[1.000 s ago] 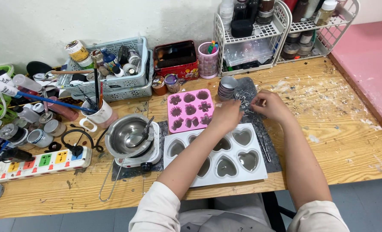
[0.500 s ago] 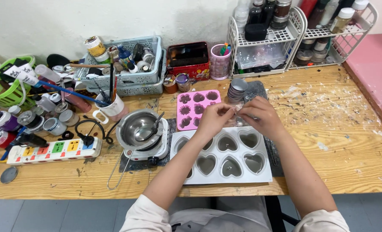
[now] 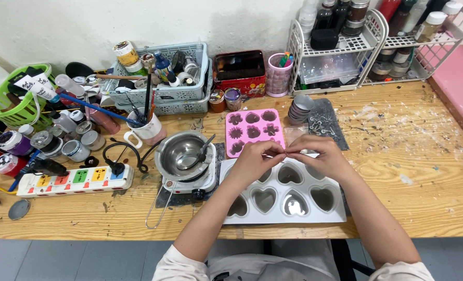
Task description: Preparing and threading candle wicks into metal clips and placing them into heart-shaped molds.
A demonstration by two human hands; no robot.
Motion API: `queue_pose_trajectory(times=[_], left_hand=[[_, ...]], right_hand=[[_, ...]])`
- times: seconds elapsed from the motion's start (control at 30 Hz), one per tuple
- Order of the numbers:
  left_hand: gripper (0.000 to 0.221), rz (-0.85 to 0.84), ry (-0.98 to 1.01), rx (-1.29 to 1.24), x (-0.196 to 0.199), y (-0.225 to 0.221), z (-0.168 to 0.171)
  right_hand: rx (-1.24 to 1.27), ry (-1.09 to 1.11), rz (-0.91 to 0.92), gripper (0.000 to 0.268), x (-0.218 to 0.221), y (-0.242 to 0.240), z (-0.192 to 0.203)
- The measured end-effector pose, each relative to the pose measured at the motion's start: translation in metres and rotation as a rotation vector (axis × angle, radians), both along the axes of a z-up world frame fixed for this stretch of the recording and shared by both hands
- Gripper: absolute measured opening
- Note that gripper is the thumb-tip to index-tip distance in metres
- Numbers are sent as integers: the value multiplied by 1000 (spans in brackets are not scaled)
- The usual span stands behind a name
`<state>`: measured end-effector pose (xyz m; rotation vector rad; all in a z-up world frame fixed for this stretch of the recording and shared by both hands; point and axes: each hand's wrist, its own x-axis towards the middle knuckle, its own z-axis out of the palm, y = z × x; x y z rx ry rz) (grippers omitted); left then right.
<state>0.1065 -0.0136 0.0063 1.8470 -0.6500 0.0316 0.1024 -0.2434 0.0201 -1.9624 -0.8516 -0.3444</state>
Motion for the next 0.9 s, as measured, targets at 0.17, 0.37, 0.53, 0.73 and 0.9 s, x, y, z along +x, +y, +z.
queue_pose_trajectory(times=[0.17,0.37,0.53,0.73,0.9], left_hand=[[19,-27,-10,-8,-5,17,15],[17,2,-123,-7,-13,26,10],[17,5,-139,25,-11,28,-5],[18,25,-293,37,-6,30,-13],[23,-17,-219,41,-1,29,-13]], right_hand=[[-43,-29,9,17,-1,13,-3],[-73,-102,-28,17,-9,28,10],[-100,-153,-18,18,-9,32,10],[-169,-160,-72,18,-8,30,10],[-178,-154,-80,19,-10,31,12]])
